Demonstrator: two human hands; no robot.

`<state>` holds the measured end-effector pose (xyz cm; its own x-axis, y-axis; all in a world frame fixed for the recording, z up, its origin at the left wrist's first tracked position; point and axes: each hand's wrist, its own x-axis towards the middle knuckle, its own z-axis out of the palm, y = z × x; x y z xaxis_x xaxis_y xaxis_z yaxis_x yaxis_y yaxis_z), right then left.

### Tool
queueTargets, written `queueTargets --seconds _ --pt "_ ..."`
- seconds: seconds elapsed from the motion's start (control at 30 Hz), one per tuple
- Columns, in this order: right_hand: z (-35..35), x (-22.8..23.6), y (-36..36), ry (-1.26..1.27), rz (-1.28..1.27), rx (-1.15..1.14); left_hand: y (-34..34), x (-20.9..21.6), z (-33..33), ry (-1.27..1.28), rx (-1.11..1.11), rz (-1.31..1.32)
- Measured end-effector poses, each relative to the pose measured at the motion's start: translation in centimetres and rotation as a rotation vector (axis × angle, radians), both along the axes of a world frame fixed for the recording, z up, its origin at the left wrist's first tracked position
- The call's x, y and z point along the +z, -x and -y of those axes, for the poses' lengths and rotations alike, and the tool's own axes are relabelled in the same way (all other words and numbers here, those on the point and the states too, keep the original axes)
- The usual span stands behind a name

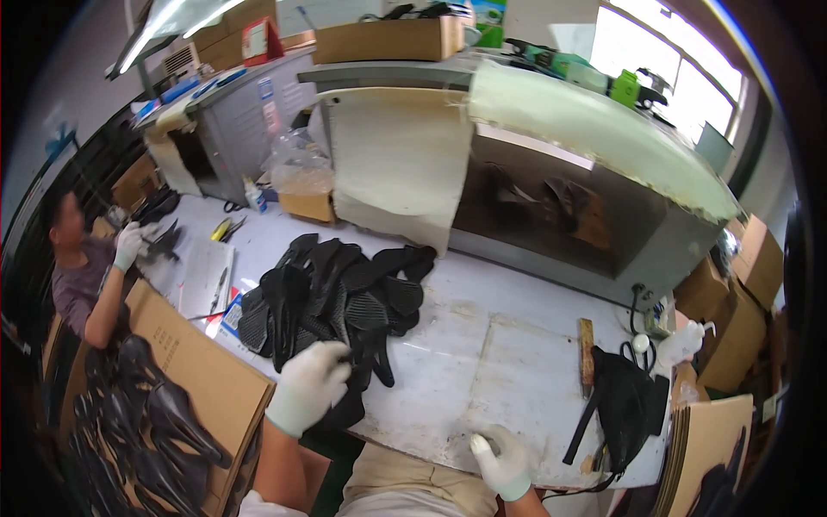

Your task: The worker is assembling bicycle saddle components by fitting the saddle padding onto the base frame and placing assembled units into a heating/curing machine.

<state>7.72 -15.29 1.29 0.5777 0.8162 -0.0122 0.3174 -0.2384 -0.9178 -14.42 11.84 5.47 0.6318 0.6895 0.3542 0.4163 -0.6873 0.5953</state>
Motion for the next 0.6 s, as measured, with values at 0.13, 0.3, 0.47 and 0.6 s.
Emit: queueTargets --seconds 0.13,0.3,0.47,0.6 --pt "-2.0 0.9 -0.3 -0.225 -0.175 -0.123 -7.0 2.9 4.6 -0.197 -0.647 -0.406" --pt "1.7 0.3 -5.4 0.006 -0.272 -0.265 -20.1 0.8 4.5 -0.252 -0.921 -0.326" --pt "8.3 0.1 -8.9 0.363 -0.09 -0.271 -36.6 2.5 1.6 -0.341 -0.673 -0.321" --pt "9.9 -0.2 -8.8 0.176 -0.362 -0.248 -49.6 1.9 -0.8 -0.376 -0.327 -0.292"
